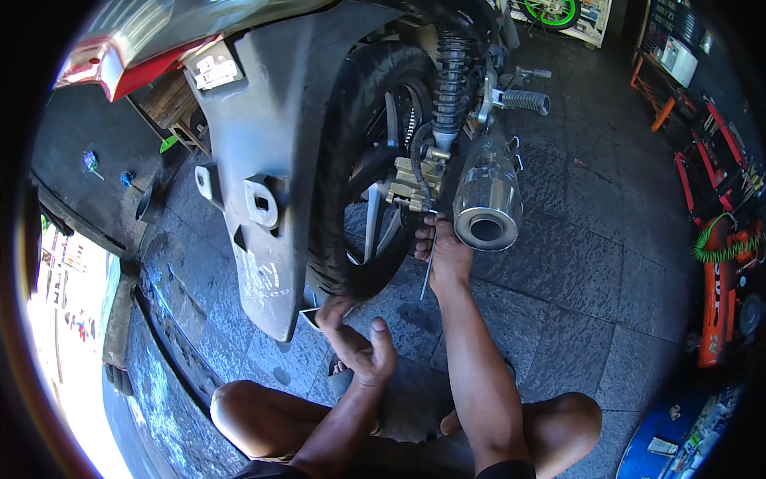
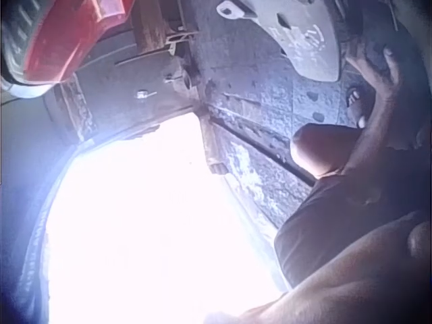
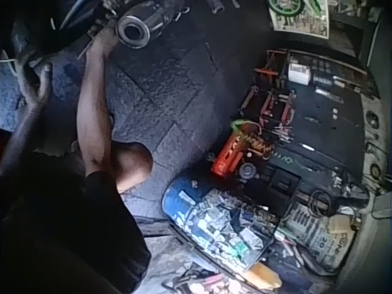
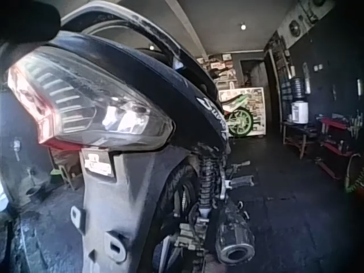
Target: Repairing the side body panel and rear wheel/brake assembly of a motorcycle.
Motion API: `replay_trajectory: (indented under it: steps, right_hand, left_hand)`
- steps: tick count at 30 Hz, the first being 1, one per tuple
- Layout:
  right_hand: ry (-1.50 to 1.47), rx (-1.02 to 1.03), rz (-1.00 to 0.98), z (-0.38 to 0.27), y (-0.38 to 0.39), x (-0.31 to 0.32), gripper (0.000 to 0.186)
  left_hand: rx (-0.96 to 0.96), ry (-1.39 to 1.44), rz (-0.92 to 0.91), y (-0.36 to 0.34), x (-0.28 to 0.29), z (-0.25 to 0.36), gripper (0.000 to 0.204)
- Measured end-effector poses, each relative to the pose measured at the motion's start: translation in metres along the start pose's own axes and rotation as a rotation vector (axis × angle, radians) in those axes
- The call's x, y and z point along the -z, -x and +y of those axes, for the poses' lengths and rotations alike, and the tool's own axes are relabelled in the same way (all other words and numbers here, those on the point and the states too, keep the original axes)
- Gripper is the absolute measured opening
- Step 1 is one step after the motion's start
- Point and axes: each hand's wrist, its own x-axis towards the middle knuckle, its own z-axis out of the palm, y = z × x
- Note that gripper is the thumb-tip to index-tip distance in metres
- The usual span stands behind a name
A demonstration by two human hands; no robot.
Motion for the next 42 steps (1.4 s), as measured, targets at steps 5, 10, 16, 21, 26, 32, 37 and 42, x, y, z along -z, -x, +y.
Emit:
replay_trajectory:
  steps: [5, 10, 16, 21, 26, 32, 37, 42]
  right_hand:
    - [0.000, -0.035, 0.027, -0.006, 0.003, -0.004, 0.018]
    - [-0.030, -0.053, 0.032, -0.009, 0.004, -0.006, 0.019]
    - [-0.056, -0.127, -0.052, -0.016, 0.004, -0.003, 0.022]
    - [-0.087, -0.169, -0.122, -0.017, 0.001, 0.002, 0.023]
    - [-0.130, -0.211, -0.178, -0.016, -0.001, 0.004, 0.024]
    - [-0.004, -0.153, -0.214, -0.010, -0.003, 0.012, 0.026]
    - [0.050, -0.102, -0.199, -0.007, 0.000, 0.008, 0.026]
    - [0.040, -0.118, -0.190, -0.003, 0.002, 0.007, 0.024]
  left_hand:
    - [0.049, 0.014, -0.092, -0.002, -0.004, 0.008, 0.032]
    - [0.171, 0.049, -0.110, -0.002, -0.006, 0.002, 0.022]
    - [0.231, 0.116, -0.161, -0.004, -0.011, 0.004, 0.008]
    - [0.297, 0.156, -0.198, -0.002, -0.017, 0.002, 0.007]
    - [0.355, 0.179, -0.201, 0.000, -0.018, -0.005, 0.004]
    - [0.358, 0.171, -0.206, 0.000, -0.020, -0.007, 0.003]
    - [0.349, 0.159, -0.230, 0.003, -0.022, -0.013, 0.002]
    - [0.441, 0.113, -0.275, 0.005, -0.035, -0.022, 0.014]
